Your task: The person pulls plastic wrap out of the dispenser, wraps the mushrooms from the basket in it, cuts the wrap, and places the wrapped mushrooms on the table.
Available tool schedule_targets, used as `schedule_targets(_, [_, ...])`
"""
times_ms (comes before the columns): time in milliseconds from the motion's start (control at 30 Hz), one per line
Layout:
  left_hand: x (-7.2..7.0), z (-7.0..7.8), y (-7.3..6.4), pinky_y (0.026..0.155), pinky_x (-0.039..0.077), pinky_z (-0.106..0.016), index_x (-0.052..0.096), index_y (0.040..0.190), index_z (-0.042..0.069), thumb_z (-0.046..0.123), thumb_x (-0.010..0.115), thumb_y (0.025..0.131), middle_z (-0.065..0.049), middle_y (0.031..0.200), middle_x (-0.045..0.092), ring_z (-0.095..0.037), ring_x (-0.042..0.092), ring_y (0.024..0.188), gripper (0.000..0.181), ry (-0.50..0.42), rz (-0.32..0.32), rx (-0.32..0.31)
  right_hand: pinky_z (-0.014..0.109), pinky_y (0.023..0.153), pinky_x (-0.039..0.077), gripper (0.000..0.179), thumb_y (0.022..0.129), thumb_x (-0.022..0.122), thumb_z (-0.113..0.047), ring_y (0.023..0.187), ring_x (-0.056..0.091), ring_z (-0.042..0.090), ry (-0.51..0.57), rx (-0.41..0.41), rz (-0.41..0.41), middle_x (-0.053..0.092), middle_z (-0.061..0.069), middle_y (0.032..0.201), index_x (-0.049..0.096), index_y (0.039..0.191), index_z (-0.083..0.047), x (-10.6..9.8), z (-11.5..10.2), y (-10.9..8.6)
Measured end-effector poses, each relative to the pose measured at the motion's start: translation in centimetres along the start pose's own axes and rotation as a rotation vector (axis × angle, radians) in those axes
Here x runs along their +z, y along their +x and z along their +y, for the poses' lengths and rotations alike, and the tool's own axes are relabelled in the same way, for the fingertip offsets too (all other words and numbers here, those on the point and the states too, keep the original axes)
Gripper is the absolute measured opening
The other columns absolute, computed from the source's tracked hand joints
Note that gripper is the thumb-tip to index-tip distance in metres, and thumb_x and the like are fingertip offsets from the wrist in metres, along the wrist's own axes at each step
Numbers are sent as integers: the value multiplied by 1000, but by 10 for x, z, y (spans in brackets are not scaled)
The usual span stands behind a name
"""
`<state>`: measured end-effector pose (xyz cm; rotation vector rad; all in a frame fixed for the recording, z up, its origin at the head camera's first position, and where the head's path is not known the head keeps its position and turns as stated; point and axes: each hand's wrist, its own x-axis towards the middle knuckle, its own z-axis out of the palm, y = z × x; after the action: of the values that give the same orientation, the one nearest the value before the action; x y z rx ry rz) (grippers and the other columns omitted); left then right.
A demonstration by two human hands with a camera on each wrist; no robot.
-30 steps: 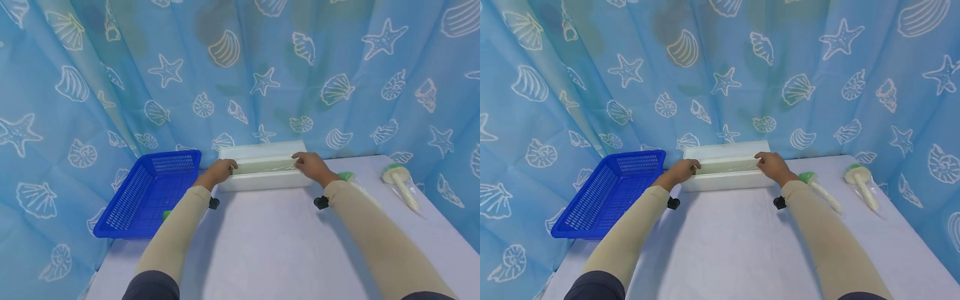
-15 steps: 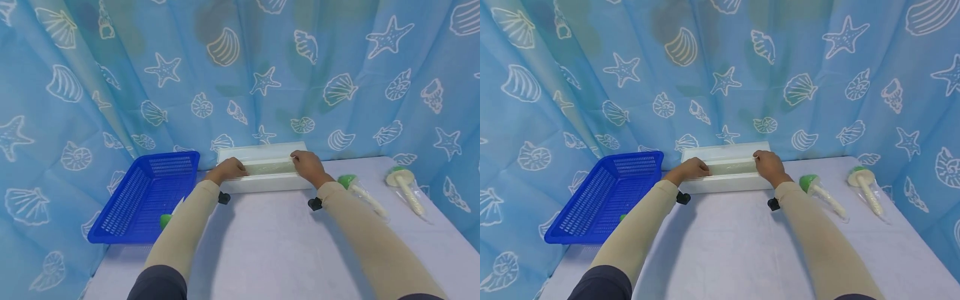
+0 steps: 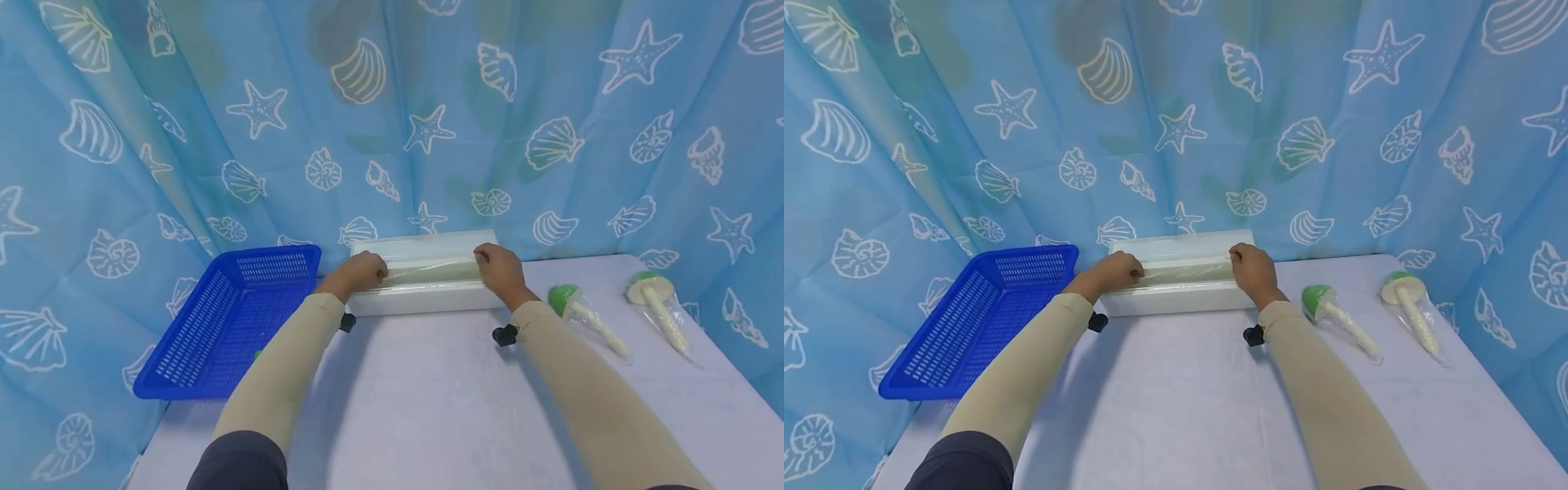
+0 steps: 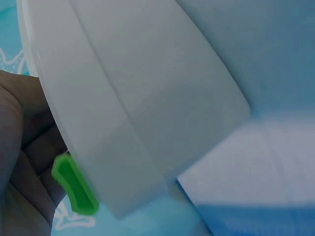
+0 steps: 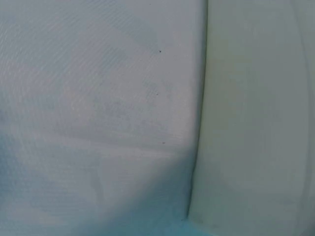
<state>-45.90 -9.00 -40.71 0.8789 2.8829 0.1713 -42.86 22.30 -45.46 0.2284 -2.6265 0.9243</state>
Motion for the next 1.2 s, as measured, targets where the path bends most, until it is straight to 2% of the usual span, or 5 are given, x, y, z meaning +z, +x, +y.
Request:
schedule_targets(200, [-6,-2,-10,69,44,-36,70,89,6,1,49,97,-8,75,54,-21,48,72,23,65,55,44,50,81,48,25,102,50,-16,89,62,33,11,-3,5,67,17,106,65,114,-1,2,1,1])
schedule_targets(433, [-4,-4,-18,82,52,-35,67,111,11,4,50,100,-4,98,69,-19,64,88,22,131,117,47,50,86,47,26,103,48,-13,103,59,35,51,-27,-93,63,19,116,62,121,0,-11,0,-1])
schedule_targets(600, [-9,-5,-21,95,47,-38,61,119,7,5,46,102,-9,115,66,-24,61,110,23,39,170,22,49,91,46,25,103,49,-10,109,57,35,-35,-113,-136,61,18,117,61,122,0,-29,-8,2])
schedule_targets(1000, [-22,-2,-38,86,51,-36,64,118,2,-4,51,91,-11,106,67,-22,61,94,31,-29,179,51,47,93,46,34,100,47,2,107,57,32,-260,-276,-273,55,16,115,54,133,-3,-59,-43,6])
schedule_targets(1200, [-29,-3,-46,87,51,-34,61,127,1,-7,48,97,-12,109,67,-23,62,102,34,-102,277,53,47,90,48,45,95,45,11,107,56,33,-295,-263,-311,52,16,115,47,138,-2,-66,-42,4])
